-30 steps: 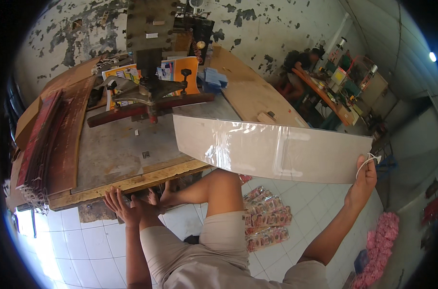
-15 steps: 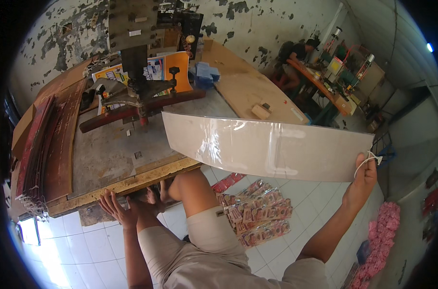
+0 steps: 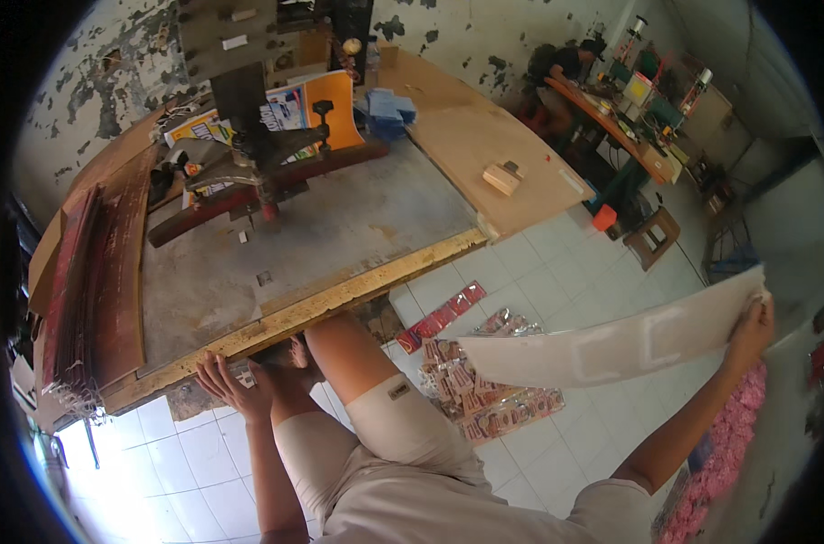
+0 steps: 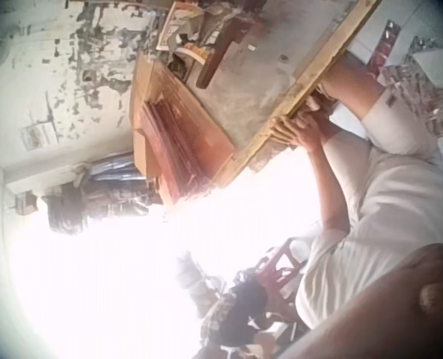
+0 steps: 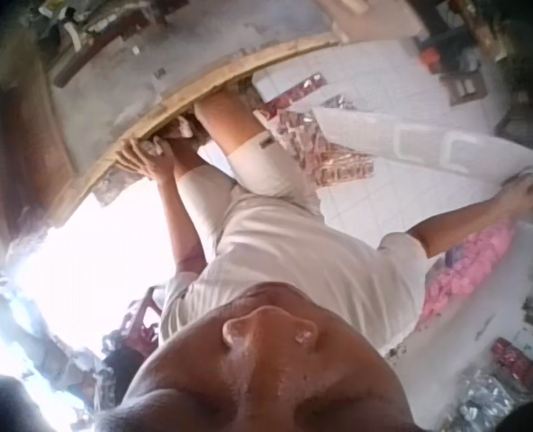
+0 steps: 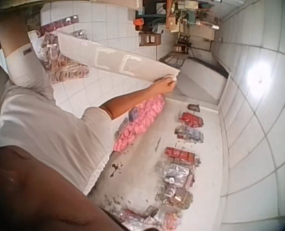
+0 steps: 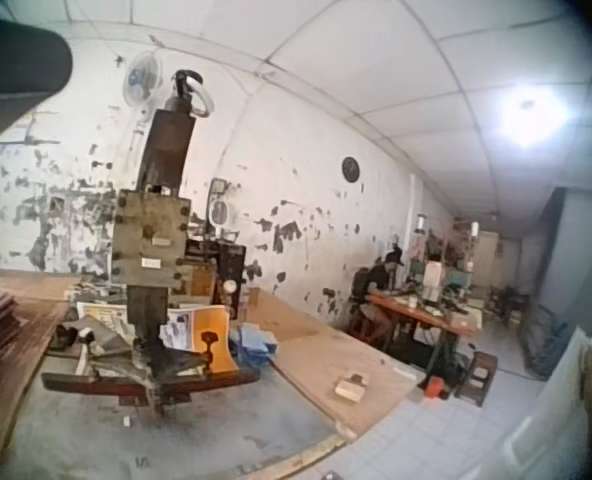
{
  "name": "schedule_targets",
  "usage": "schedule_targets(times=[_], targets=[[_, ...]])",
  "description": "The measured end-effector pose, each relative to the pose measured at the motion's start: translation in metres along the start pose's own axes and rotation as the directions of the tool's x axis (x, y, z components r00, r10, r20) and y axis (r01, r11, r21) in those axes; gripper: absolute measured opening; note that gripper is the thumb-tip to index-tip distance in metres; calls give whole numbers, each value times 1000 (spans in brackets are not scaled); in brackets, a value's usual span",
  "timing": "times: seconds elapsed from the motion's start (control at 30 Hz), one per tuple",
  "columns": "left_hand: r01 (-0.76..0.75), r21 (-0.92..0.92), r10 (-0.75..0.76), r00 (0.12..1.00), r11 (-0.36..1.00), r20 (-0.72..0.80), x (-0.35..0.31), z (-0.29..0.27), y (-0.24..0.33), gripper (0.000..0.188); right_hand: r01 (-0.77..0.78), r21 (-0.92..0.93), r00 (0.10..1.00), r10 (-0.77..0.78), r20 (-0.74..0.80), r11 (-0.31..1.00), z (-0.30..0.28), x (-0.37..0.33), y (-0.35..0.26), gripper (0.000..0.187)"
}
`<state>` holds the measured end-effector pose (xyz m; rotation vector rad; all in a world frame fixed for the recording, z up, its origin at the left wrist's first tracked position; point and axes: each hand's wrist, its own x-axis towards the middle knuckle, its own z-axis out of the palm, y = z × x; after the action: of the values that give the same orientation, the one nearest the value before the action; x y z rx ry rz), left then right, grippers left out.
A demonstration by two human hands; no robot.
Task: The person applies small white adhesive strips to red printed cardstock packaging by hand using a small wooden block to press them down, then folds the packaging.
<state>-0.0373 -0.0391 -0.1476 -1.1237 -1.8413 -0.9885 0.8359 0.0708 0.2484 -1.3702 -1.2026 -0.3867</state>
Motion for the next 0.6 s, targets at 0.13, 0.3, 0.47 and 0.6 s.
schedule_targets(times=[0.13,0.3,0.47,0.6], targets=[[-3,-15,2,1000,1000,-30,7,-2,3,64,190,-245,971,-145,191,951,38,-76,-21,33],[-17,18,17,1000,1000,-9,6,-4,-3,68,296,-379,884,-101,457,877,111,-222,-20,24],[-49,59,48,999,997,7,5,-10,-11,70,156,-524,559,362,746,837,188,-451,46,34],[5,25,-5,1000,1000,12,4,-4,-1,74,344,-287,253,206,945,894,183,-679,160,57]])
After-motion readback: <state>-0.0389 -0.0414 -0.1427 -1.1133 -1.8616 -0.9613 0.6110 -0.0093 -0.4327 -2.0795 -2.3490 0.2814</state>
